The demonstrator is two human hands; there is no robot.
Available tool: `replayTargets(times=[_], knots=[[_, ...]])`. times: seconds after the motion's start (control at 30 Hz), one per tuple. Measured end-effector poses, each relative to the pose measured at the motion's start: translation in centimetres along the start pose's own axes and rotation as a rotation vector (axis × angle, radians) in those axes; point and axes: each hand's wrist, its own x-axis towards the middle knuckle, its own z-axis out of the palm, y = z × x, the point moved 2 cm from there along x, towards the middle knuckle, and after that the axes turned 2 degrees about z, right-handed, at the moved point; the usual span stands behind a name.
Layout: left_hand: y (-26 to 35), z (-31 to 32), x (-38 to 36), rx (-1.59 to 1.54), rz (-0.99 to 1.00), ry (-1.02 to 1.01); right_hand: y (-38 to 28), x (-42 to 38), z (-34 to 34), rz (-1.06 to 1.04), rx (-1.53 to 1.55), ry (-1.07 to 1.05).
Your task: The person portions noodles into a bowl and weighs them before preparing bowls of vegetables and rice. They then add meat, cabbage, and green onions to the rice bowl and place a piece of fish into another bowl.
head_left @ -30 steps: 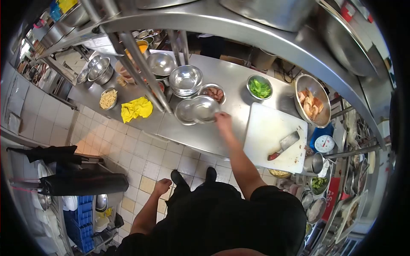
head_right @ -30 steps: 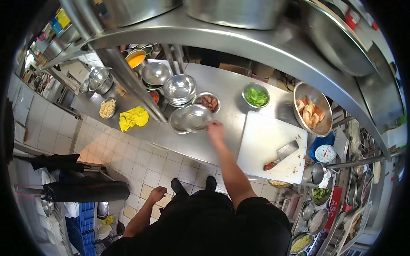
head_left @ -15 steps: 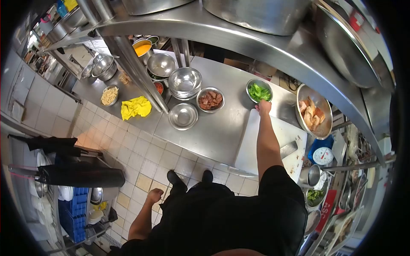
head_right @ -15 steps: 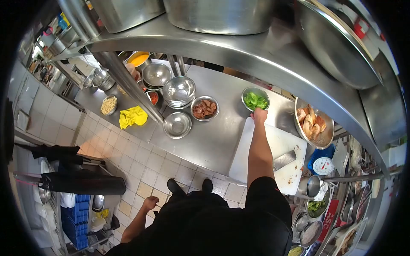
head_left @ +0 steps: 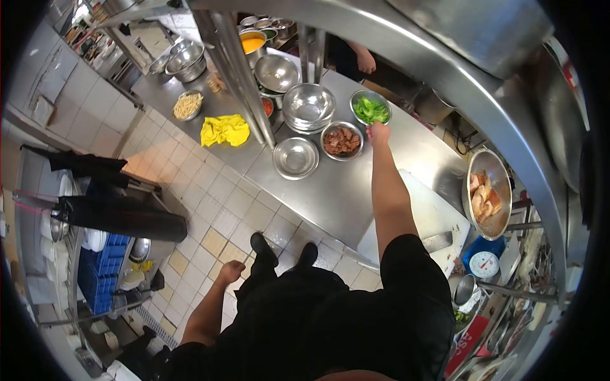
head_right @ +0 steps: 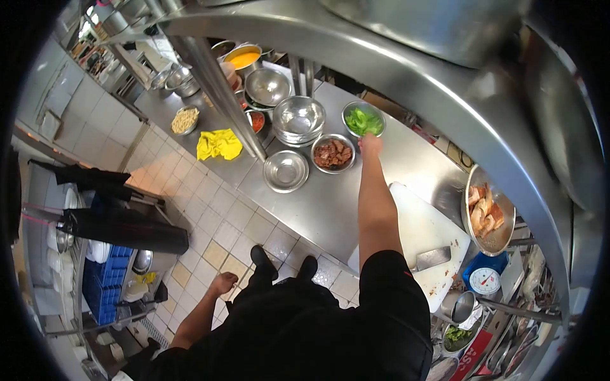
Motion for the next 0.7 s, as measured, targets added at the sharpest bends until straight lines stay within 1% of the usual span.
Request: replayTargets(times=[0.03,0.07,0.1,0.13,0.17,0.2,0.23,0.27,0.3,0.33,0.37,0.4,0.43,0.47,0.5,0.53,0.57,0.6,0.63,0.67,0.7], knots=[[-2.9,1.8,1.2,0.066,0.114,0.058,0.3,0.3,0.2,-0.012,0.033,-0.022],[-3.3,2.4,1.3,0.045,0.078,0.076,0.8,0.5,0.2,-0.022,0.062,-0.047],[0.9,0.5,-0.4,-0.223,-0.185,0.055,1.4,0.3,-0.7,-0.112,-0.075,0.106],[-1.9,2.0,0.5,-0.073,0.056,0.026,1.8,-0.7,-1.6,-0.203,-0.220,0.256],[-0.2,1.6,-0.8,-0.274,-0.156,0.054,1.2,-6.0,-1.8,-0.425,-0.230,0.329],[2.5,0.5,-1.5,-0.475,-0.356,0.093,-0.2,-13.9,-1.6,-0.665,-0.224,0.395],[0.8,1.8,-0.8,-0.472,-0.348,0.118,0.2,-19.4,-1.2,-0.719,-0.179,0.212],[-1.2,3.4,-0.3,-0.469,-0.348,0.136,4.2,-22.1,-1.7,-0.706,-0.170,-0.008],[-2.6,4.8,-0.1,-0.491,-0.328,0.114,7.8,-26.8,-1.7,-0.546,-0.119,-0.256],[-2.9,5.0,0.0,-0.361,-0.340,0.057,13.2,-30.2,-1.9,-0.709,-0.328,-0.390],[-4.3,6.1,0.6,-0.197,-0.226,-0.020,15.0,-35.4,-1.2,-0.535,-0.367,-0.702],[-6.5,7.7,2.1,-0.030,-0.105,-0.095,15.9,-39.2,-0.5,-0.490,-0.495,-0.885],[-8.2,9.3,3.2,0.024,-0.098,-0.074,17.4,-39.9,0.4,-0.431,-0.577,-0.897],[-8.5,9.6,4.1,0.080,-0.088,-0.050,18.0,-40.4,1.4,-0.376,-0.657,-0.908],[-9.0,9.9,4.8,0.134,-0.079,-0.022,17.9,-39.9,2.3,-0.413,-0.704,-0.857],[-9.5,10.5,5.3,-0.013,-0.146,0.004,17.8,-39.0,3.3,-0.446,-0.750,-0.800],[-6.8,8.4,5.0,-0.152,-0.208,0.027,16.7,-38.6,4.5,-0.478,-0.790,-0.732],[-3.2,5.5,4.6,-0.284,-0.262,0.052,14.6,-38.4,5.4,-0.539,-0.726,-0.633],[-0.8,3.9,4.1,-0.428,-0.232,0.104,12.9,-37.6,5.7,-0.596,-0.664,-0.531],[-1.5,5.0,4.7,-0.397,-0.150,0.171,12.3,-34.8,5.9,-0.634,-0.583,-0.408],[-2.0,6.3,4.9,-0.524,-0.214,0.147,9.2,-33.5,6.5,-0.676,-0.575,-0.239]])
